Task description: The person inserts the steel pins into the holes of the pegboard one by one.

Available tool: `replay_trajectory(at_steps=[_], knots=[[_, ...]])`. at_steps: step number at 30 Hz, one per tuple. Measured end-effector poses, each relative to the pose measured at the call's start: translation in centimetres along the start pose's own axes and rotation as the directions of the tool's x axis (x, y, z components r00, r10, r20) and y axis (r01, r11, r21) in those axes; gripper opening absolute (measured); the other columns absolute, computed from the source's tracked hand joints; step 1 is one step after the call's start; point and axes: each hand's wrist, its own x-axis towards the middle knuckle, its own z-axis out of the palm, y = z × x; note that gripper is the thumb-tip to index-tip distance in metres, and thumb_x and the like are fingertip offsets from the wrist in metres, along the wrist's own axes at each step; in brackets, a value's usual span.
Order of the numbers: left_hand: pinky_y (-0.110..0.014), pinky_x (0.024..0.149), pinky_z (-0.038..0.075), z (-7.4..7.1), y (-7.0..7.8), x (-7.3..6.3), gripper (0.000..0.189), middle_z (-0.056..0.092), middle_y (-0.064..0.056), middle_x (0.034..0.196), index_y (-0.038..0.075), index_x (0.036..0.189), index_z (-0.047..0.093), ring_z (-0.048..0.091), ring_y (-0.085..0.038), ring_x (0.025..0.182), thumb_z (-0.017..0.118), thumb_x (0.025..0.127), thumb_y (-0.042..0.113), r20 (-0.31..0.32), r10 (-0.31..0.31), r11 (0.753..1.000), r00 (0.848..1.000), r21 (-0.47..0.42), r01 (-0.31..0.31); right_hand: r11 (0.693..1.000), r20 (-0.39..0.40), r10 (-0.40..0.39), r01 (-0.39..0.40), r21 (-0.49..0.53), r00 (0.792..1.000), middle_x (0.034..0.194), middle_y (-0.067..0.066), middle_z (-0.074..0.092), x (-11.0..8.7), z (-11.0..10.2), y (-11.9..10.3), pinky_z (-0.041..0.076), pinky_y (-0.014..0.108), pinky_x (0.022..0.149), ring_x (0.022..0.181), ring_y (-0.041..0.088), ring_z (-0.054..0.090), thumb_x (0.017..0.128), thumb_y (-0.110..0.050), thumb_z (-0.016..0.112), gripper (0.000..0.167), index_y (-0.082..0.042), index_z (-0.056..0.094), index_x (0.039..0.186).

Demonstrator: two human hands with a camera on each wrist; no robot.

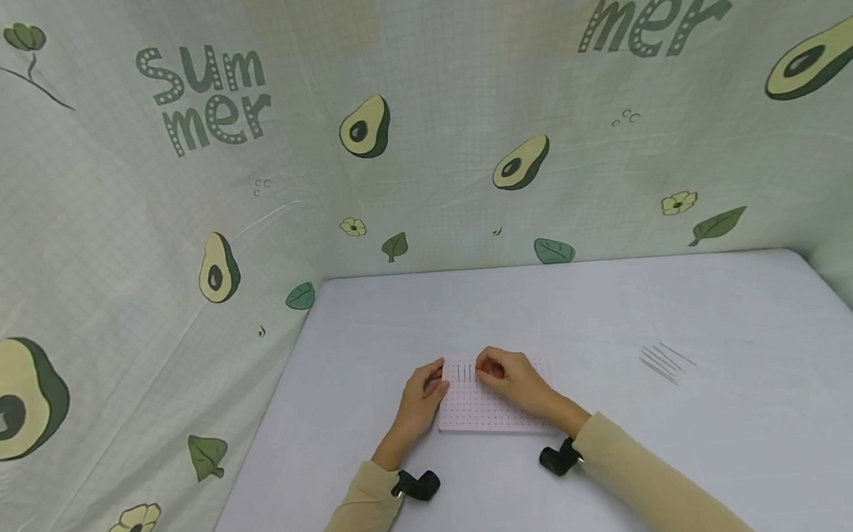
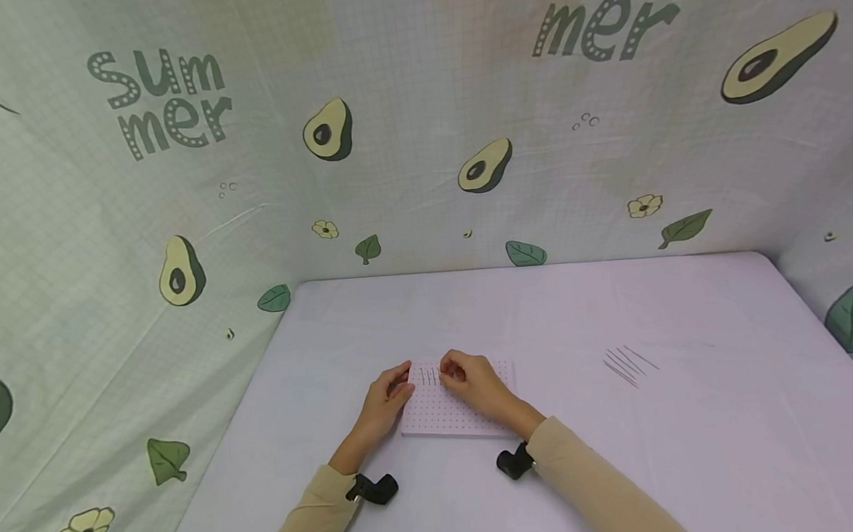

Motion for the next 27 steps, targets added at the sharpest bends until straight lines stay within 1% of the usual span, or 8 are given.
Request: replay_trajectory(at_steps=[3,6,9,13,16,19,22,27], knots=[[-0.043,0.105,0.046,0.1,-0.1,0.0,0.044,0.054,-0.026,0.129,-0.012,0.140,0.047,0.052,-0.038,0.122,0.059,0.098,-0.001,-0.004,-0.003,1.000,1.000,0.002,0.003,1.000,-0.015,0.008,-0.008,0.003,1.000,0.081,-0.005,0.061,-0.1,-0.3,0.1,0.046,0.022,0.060,0.071,0.011,0.052,0.094,-0.008,0.069,0.005,-0.008,0.066,0.099],[-0.043,0.105,0.046,0.1,-0.1,0.0,0.044,0.055,-0.025,0.128,-0.012,0.140,0.047,0.052,-0.037,0.121,0.059,0.098,-0.002,-0.008,-0.008,1.000,1.000,0.009,0.008,0.999,-0.036,0.033,-0.033,0.008,0.999,0.081,-0.004,0.060,-0.3,-0.8,0.3,0.046,0.021,0.060,0.072,0.011,0.052,0.094,-0.009,0.069,0.005,-0.008,0.067,0.098],[-0.046,0.105,0.046,0.2,0.3,-0.1,0.044,0.054,-0.027,0.127,-0.014,0.139,0.046,0.052,-0.039,0.121,0.058,0.097,-0.004,-0.013,-0.003,1.000,1.000,0.011,0.003,0.998,-0.058,0.056,-0.055,0.011,0.997,0.082,-0.003,0.059,-0.4,-1.4,0.4,0.046,0.021,0.061,0.073,0.013,0.052,0.094,-0.009,0.069,0.005,-0.008,0.067,0.098],[-0.052,0.104,0.044,0.0,2.1,-0.5,0.043,0.052,-0.034,0.127,-0.019,0.137,0.044,0.050,-0.046,0.121,0.055,0.096,-0.010,-0.009,0.006,1.000,1.000,-0.006,-0.006,0.996,-0.089,0.084,-0.082,0.023,0.992,0.082,-0.001,0.059,-0.7,-2.5,0.6,0.045,0.021,0.060,0.073,0.015,0.051,0.094,-0.009,0.069,0.004,-0.007,0.067,0.097],[-0.054,0.104,0.043,-0.3,3.7,-0.8,0.043,0.050,-0.037,0.127,-0.021,0.136,0.043,0.049,-0.048,0.121,0.054,0.096,-0.011,0.004,0.002,1.000,1.000,-0.015,-0.002,0.994,-0.116,0.105,-0.102,0.029,0.988,0.080,0.000,0.060,-1.1,-3.3,0.8,0.043,0.021,0.058,0.071,0.015,0.050,0.094,-0.009,0.069,0.004,-0.006,0.068,0.097],[-0.053,0.104,0.043,-0.5,4.6,-1.1,0.042,0.051,-0.037,0.126,-0.021,0.136,0.043,0.049,-0.049,0.121,0.054,0.096,-0.011,0.013,-0.004,1.000,1.000,-0.013,0.004,0.992,-0.138,0.124,-0.122,0.023,0.983,0.080,0.001,0.060,-1.5,-4.2,1.1,0.043,0.021,0.058,0.071,0.015,0.050,0.094,-0.008,0.069,0.005,-0.004,0.069,0.097],[-0.053,0.104,0.043,-0.5,4.7,-1.2,0.042,0.050,-0.037,0.126,-0.021,0.136,0.043,0.049,-0.049,0.121,0.054,0.096,-0.011,0.017,-0.006,1.000,1.000,-0.012,0.006,0.990,-0.160,0.139,-0.137,0.018,0.977,0.081,0.001,0.061,-2.0,-5.0,1.3,0.044,0.020,0.058,0.072,0.015,0.051,0.094,-0.009,0.070,0.006,-0.004,0.069,0.097],[-0.051,0.105,0.044,-0.6,4.5,-1.2,0.043,0.050,-0.037,0.128,-0.021,0.136,0.043,0.049,-0.048,0.122,0.055,0.096,-0.010,0.024,-0.007,1.000,1.000,-0.024,0.008,0.987,-0.195,0.158,-0.156,0.028,0.968,0.082,0.004,0.062,-2.7,-6.6,1.6,0.044,0.020,0.059,0.073,0.017,0.052,0.094,-0.008,0.069,0.007,-0.003,0.069,0.097]])
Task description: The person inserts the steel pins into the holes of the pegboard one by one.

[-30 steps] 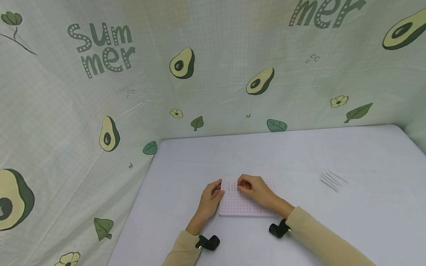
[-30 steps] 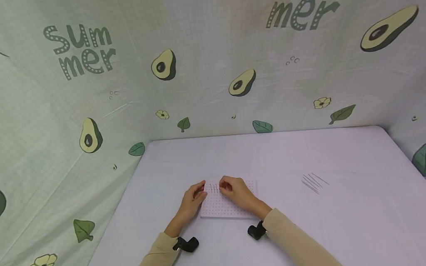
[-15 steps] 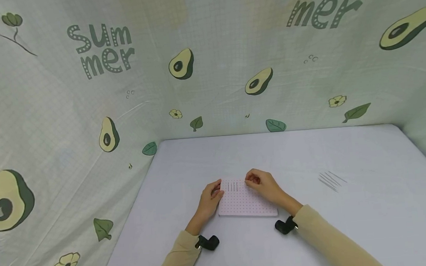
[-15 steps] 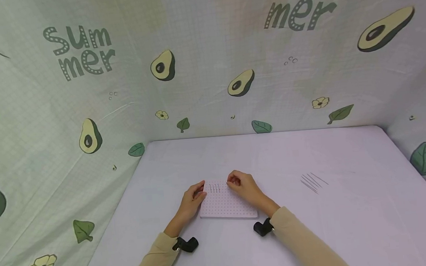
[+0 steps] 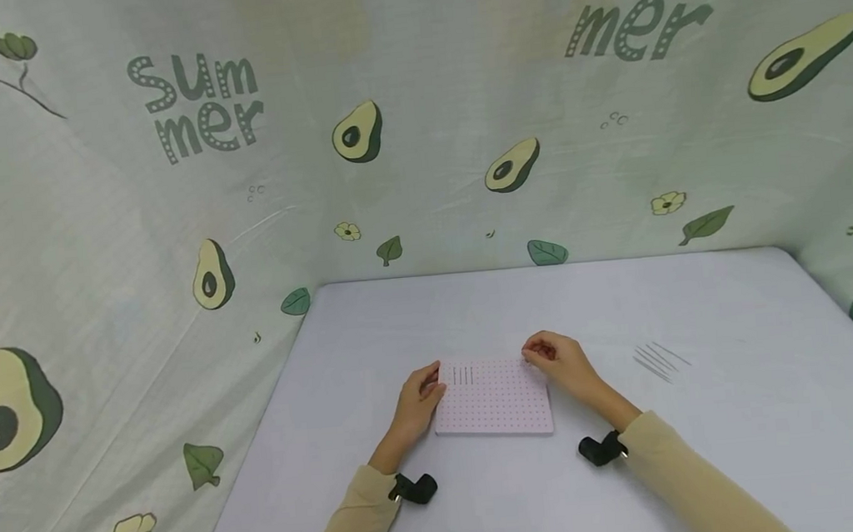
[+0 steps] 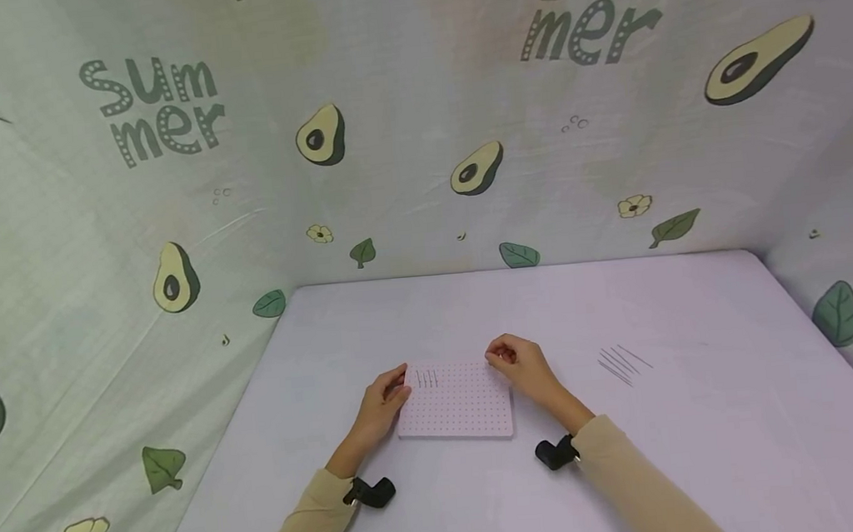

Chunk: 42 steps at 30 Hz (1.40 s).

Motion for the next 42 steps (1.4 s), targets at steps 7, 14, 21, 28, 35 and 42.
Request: replay_trajectory(at_steps=[7,14,21,28,35,42], knots=[[-0.050,0.105,0.043,-0.1,-0.1,0.1,0.043,0.050,-0.037,0.128,-0.021,0.136,0.043,0.049,-0.047,0.122,0.055,0.096,-0.010,-0.002,-0.002,1.000,1.000,-0.005,0.001,1.000,-0.056,0.002,-0.003,-0.017,0.998,0.082,0.007,0.064,-0.4,-2.2,0.8,0.043,0.017,0.058,0.072,0.013,0.052,0.093,-0.008,0.071,0.010,0.000,0.069,0.098],[-0.043,0.106,0.045,0.1,-1.9,0.5,0.043,0.050,-0.033,0.130,-0.018,0.138,0.044,0.049,-0.044,0.123,0.056,0.098,-0.007,-0.010,-0.003,1.000,1.000,0.010,0.003,0.997,-0.088,0.023,-0.029,-0.066,0.996,0.082,0.010,0.065,-0.9,-3.9,1.4,0.044,0.017,0.056,0.070,0.014,0.053,0.093,-0.005,0.070,0.010,0.002,0.068,0.099],[-0.033,0.106,0.046,0.4,-4.4,1.0,0.046,0.054,-0.024,0.131,-0.010,0.141,0.047,0.051,-0.035,0.124,0.059,0.097,-0.002,-0.018,-0.045,0.999,0.999,0.017,0.045,0.996,-0.133,-0.010,-0.002,-0.090,0.991,0.083,0.009,0.067,-1.7,-5.5,2.1,0.046,0.015,0.057,0.071,0.010,0.055,0.092,-0.005,0.071,0.009,0.003,0.069,0.097],[-0.043,0.106,0.045,0.5,-4.1,1.0,0.044,0.053,-0.029,0.130,-0.015,0.139,0.045,0.051,-0.040,0.124,0.057,0.097,-0.006,-0.028,-0.026,1.000,0.999,0.016,0.027,0.993,-0.153,-0.002,-0.016,-0.118,0.988,0.084,0.010,0.067,-2.6,-7.0,2.7,0.046,0.015,0.056,0.071,0.008,0.055,0.093,-0.007,0.070,0.010,0.002,0.069,0.098],[-0.049,0.105,0.043,0.1,-0.6,0.2,0.043,0.050,-0.037,0.129,-0.022,0.136,0.042,0.049,-0.047,0.123,0.054,0.096,-0.011,0.001,-0.018,1.000,1.000,-0.003,0.018,0.987,-0.184,0.005,-0.035,-0.157,0.983,0.084,0.011,0.066,-3.7,-8.8,3.2,0.045,0.014,0.056,0.071,0.007,0.053,0.093,-0.007,0.070,0.011,0.002,0.069,0.098],[-0.050,0.106,0.042,0.2,-0.2,0.2,0.043,0.048,-0.038,0.130,-0.022,0.136,0.042,0.047,-0.048,0.124,0.054,0.096,-0.011,0.003,-0.021,1.000,1.000,-0.009,0.021,0.968,-0.215,0.026,-0.078,-0.238,0.976,0.084,0.009,0.066,-4.9,-10.6,3.6,0.043,0.014,0.056,0.070,0.006,0.051,0.093,-0.011,0.070,0.014,0.002,0.069,0.097]])
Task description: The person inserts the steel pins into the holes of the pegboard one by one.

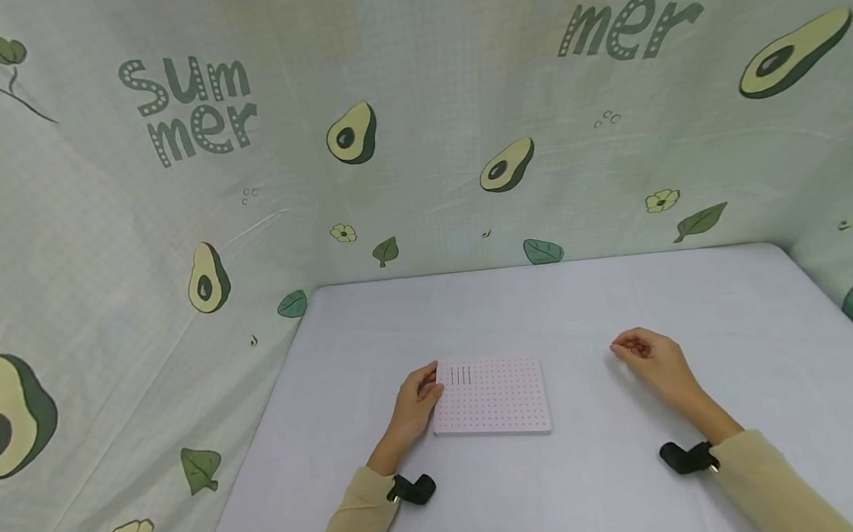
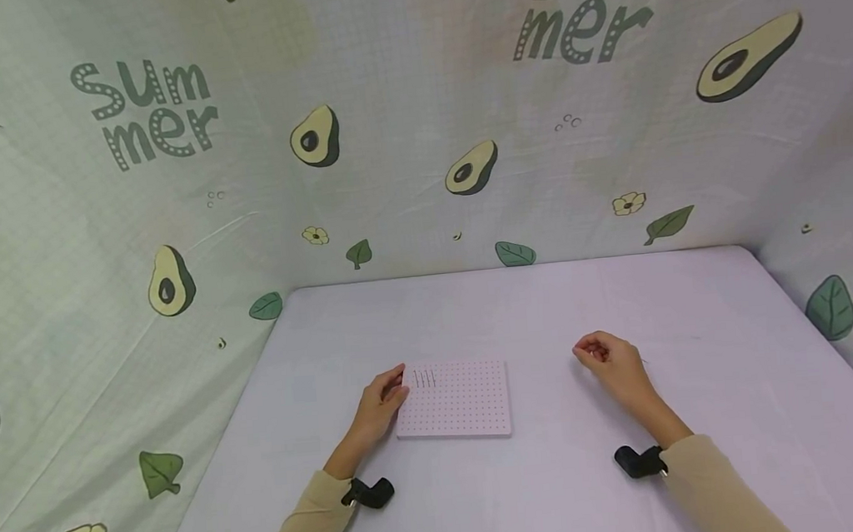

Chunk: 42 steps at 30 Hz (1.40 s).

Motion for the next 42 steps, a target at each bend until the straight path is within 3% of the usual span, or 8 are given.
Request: replay_trajectory(at_steps=[7,15,20,31,34,38,42], knots=[[-0.044,0.107,0.044,0.4,-3.4,1.0,0.045,0.051,-0.030,0.132,-0.016,0.139,0.044,0.049,-0.041,0.125,0.056,0.098,-0.005,-0.021,-0.002,1.000,1.000,0.025,0.002,0.997,-0.044,0.019,-0.022,-0.068,0.999,0.085,0.010,0.068,-0.7,-1.3,1.1,0.042,0.011,0.059,0.072,0.002,0.051,0.092,-0.012,0.072,0.015,0.002,0.071,0.095],[-0.036,0.107,0.046,0.3,-4.2,1.2,0.045,0.053,-0.025,0.132,-0.011,0.141,0.046,0.050,-0.038,0.125,0.059,0.099,0.000,-0.012,-0.005,1.000,1.000,0.031,0.005,0.991,-0.071,0.059,-0.067,-0.112,0.996,0.083,0.009,0.068,-1.3,-2.2,2.0,0.041,0.013,0.057,0.070,0.002,0.050,0.090,-0.014,0.075,0.019,0.004,0.073,0.095],[-0.041,0.108,0.044,0.3,-4.2,1.0,0.046,0.053,-0.026,0.132,-0.011,0.141,0.046,0.050,-0.038,0.125,0.058,0.099,0.000,-0.013,-0.013,0.999,1.000,0.037,0.013,0.986,-0.055,0.073,-0.081,-0.144,0.996,0.083,0.010,0.067,-1.9,-2.4,2.3,0.039,0.016,0.055,0.070,0.005,0.047,0.089,-0.014,0.077,0.020,0.005,0.073,0.094],[-0.037,0.107,0.045,0.2,-3.8,0.8,0.046,0.053,-0.025,0.133,-0.010,0.142,0.046,0.051,-0.036,0.125,0.058,0.100,0.002,-0.005,-0.011,0.998,1.000,0.059,0.012,0.979,-0.077,0.054,-0.068,-0.190,0.996,0.073,0.004,0.055,-2.7,-2.3,3.0,0.031,0.022,0.052,0.066,0.010,0.041,0.087,-0.010,0.078,0.015,0.004,0.072,0.092],[-0.039,0.106,0.046,0.3,-3.2,0.7,0.045,0.053,-0.028,0.131,-0.013,0.141,0.045,0.052,-0.038,0.123,0.056,0.100,0.000,-0.006,0.003,0.997,1.000,0.073,-0.003,0.981,-0.078,0.039,-0.053,-0.189,0.996,0.072,0.003,0.052,-2.7,-2.2,3.1,0.030,0.022,0.052,0.065,0.009,0.040,0.086,-0.009,0.078,0.014,0.003,0.072,0.091],[-0.047,0.105,0.044,0.3,-1.5,0.3,0.043,0.051,-0.034,0.130,-0.019,0.138,0.043,0.051,-0.045,0.122,0.054,0.098,-0.007,-0.010,0.009,0.998,1.000,0.060,-0.008,0.981,-0.080,0.026,-0.041,-0.188,0.996,0.071,0.003,0.051,-2.8,-2.2,3.5,0.030,0.022,0.051,0.064,0.007,0.039,0.086,-0.009,0.079,0.014,0.002,0.072,0.090],[-0.049,0.105,0.043,0.4,-1.9,0.3,0.043,0.050,-0.035,0.130,-0.020,0.138,0.042,0.050,-0.046,0.123,0.054,0.098,-0.008,-0.016,0.019,0.999,1.000,0.050,-0.018,0.981,-0.089,0.019,-0.036,-0.188,0.996,0.071,0.002,0.050,-2.7,-2.1,3.5,0.029,0.022,0.051,0.064,0.007,0.039,0.085,-0.008,0.079,0.013,0.002,0.072,0.090]])
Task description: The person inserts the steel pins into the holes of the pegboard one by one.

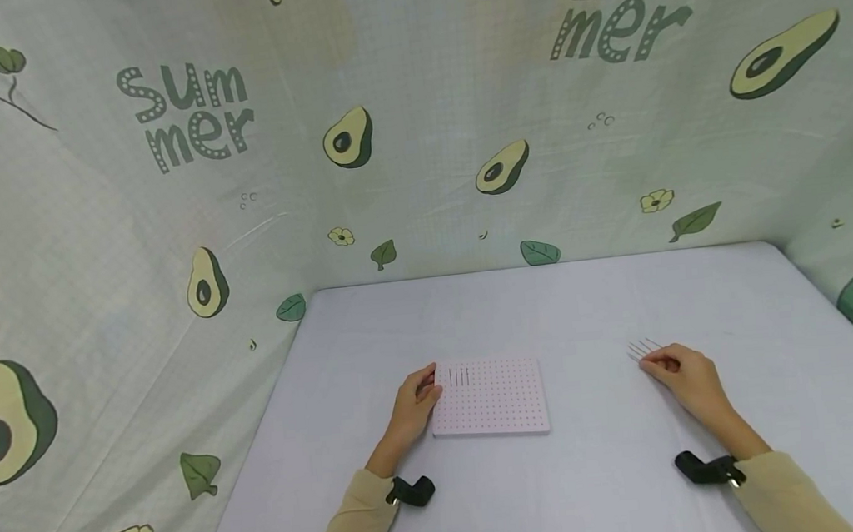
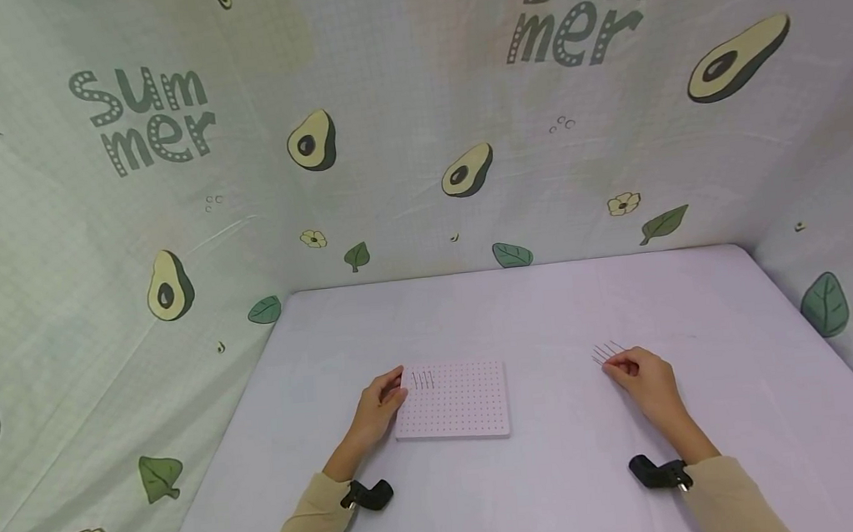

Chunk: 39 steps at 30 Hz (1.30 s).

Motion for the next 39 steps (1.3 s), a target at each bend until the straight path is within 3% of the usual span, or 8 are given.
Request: replay_trajectory(at_steps=[4,8,24,34,39], knots=[[-0.042,0.106,0.045,0.1,-1.7,0.4,0.045,0.052,-0.029,0.132,-0.014,0.140,0.044,0.050,-0.040,0.125,0.056,0.099,-0.003,0.001,-0.020,1.000,1.000,0.013,0.020,1.000,-0.004,-0.011,0.011,0.001,1.000,0.070,0.002,0.050,0.1,0.0,-0.1,0.029,0.022,0.051,0.063,0.008,0.039,0.085,-0.007,0.079,0.012,0.002,0.072,0.089],[-0.037,0.107,0.045,0.0,-2.3,0.5,0.046,0.053,-0.025,0.134,-0.010,0.142,0.046,0.050,-0.036,0.126,0.058,0.099,0.000,0.009,-0.041,0.999,0.999,0.005,0.041,1.000,-0.006,-0.021,0.021,-0.004,1.000,0.069,0.002,0.049,0.1,0.1,-0.2,0.029,0.022,0.051,0.063,0.008,0.039,0.084,-0.006,0.079,0.011,0.002,0.071,0.087],[-0.037,0.107,0.045,0.1,-3.0,0.7,0.045,0.054,-0.024,0.132,-0.009,0.141,0.047,0.051,-0.037,0.125,0.059,0.099,0.001,0.007,-0.016,1.000,1.000,0.008,0.016,0.999,-0.012,-0.039,0.039,-0.015,0.999,0.068,0.001,0.051,0.3,0.3,-0.2,0.031,0.021,0.049,0.061,0.005,0.039,0.082,-0.005,0.080,0.012,0.002,0.071,0.084],[-0.048,0.106,0.044,0.1,-2.6,0.6,0.046,0.053,-0.029,0.132,-0.014,0.140,0.044,0.051,-0.041,0.123,0.058,0.098,-0.001,0.001,0.002,0.999,1.000,-0.044,-0.002,0.999,0.035,-0.034,0.034,-0.016,0.999,0.067,0.002,0.050,0.2,0.4,-0.5,0.033,0.023,0.049,0.061,0.008,0.041,0.084,0.000,0.076,0.012,0.002,0.065,0.079],[-0.039,0.106,0.046,-0.1,-2.6,0.6,0.046,0.053,-0.027,0.131,-0.012,0.141,0.045,0.051,-0.038,0.123,0.058,0.099,0.001,0.008,0.009,0.999,1.000,-0.031,-0.009,0.999,0.065,-0.044,0.046,-0.029,0.997,0.067,0.002,0.048,0.5,0.5,-0.7,0.032,0.024,0.049,0.060,0.008,0.039,0.086,0.000,0.074,0.014,0.002,0.062,0.079]])
